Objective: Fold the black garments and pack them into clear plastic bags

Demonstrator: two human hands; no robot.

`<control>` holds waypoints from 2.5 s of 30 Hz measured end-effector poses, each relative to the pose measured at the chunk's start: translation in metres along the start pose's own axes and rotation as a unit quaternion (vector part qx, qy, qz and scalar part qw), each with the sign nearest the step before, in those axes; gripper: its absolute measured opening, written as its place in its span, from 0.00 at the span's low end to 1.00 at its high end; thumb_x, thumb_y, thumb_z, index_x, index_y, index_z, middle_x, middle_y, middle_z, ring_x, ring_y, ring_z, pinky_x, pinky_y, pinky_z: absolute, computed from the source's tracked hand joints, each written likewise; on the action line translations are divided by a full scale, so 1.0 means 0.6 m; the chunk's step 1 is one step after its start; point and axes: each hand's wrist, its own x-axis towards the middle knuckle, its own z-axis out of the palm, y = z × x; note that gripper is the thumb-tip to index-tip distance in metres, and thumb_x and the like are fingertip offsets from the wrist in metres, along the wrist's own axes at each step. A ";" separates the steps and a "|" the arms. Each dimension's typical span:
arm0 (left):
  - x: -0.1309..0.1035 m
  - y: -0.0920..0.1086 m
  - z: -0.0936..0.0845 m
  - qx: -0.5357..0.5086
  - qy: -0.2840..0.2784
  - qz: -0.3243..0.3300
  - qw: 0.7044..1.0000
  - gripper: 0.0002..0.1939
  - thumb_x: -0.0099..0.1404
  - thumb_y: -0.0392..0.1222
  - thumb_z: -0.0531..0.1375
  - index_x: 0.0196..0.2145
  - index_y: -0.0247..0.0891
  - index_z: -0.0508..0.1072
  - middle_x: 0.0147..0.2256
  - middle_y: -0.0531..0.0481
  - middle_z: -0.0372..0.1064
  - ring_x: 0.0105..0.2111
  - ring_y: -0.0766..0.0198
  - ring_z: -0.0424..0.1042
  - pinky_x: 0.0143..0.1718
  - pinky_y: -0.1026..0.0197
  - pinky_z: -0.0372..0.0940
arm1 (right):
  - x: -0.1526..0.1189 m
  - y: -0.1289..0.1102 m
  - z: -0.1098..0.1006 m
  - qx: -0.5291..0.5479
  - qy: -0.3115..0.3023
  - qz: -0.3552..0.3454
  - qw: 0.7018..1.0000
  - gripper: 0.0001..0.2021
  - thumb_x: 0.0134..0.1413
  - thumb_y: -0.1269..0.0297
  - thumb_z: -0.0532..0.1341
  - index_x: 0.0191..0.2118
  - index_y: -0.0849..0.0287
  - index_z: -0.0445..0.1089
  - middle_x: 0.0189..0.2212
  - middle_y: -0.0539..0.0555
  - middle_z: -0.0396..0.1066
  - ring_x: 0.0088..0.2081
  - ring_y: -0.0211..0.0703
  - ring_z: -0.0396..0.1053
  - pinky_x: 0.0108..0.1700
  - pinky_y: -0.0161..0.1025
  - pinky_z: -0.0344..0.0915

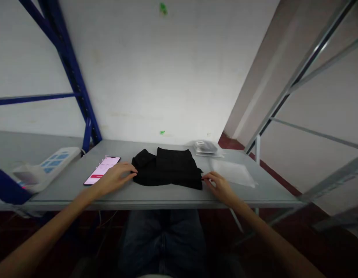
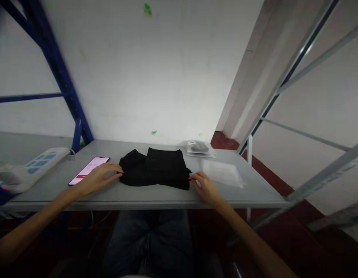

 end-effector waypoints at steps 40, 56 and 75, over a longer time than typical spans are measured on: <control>0.036 -0.063 0.030 0.140 0.051 -0.119 0.982 0.20 0.69 0.59 0.55 0.47 0.43 0.70 0.46 0.43 0.69 0.48 0.50 0.72 0.50 0.50 0.69 | 0.224 -0.232 0.266 -0.058 -0.038 0.019 0.997 0.32 0.75 0.49 0.44 0.73 0.67 0.54 0.72 0.65 0.54 0.74 0.56 0.49 0.73 0.57 0.46; 0.060 -0.043 0.018 0.177 0.062 -0.201 0.961 0.13 0.64 0.49 0.57 0.39 0.40 0.77 0.40 0.42 0.76 0.43 0.49 0.76 0.44 0.53 0.68 | 0.222 -0.228 0.276 -0.068 -0.023 0.008 0.997 0.36 0.74 0.44 0.42 0.74 0.66 0.53 0.72 0.65 0.54 0.73 0.56 0.50 0.73 0.57 0.46; 0.107 -0.044 -0.027 -0.132 0.067 -0.227 0.962 0.19 0.59 0.55 0.61 0.42 0.45 0.61 0.26 0.53 0.77 0.30 0.51 0.80 0.37 0.53 0.71 | 0.220 -0.231 0.267 -0.006 -0.035 0.016 0.999 0.56 0.58 0.23 0.49 0.74 0.71 0.50 0.72 0.69 0.52 0.74 0.60 0.47 0.74 0.59 0.40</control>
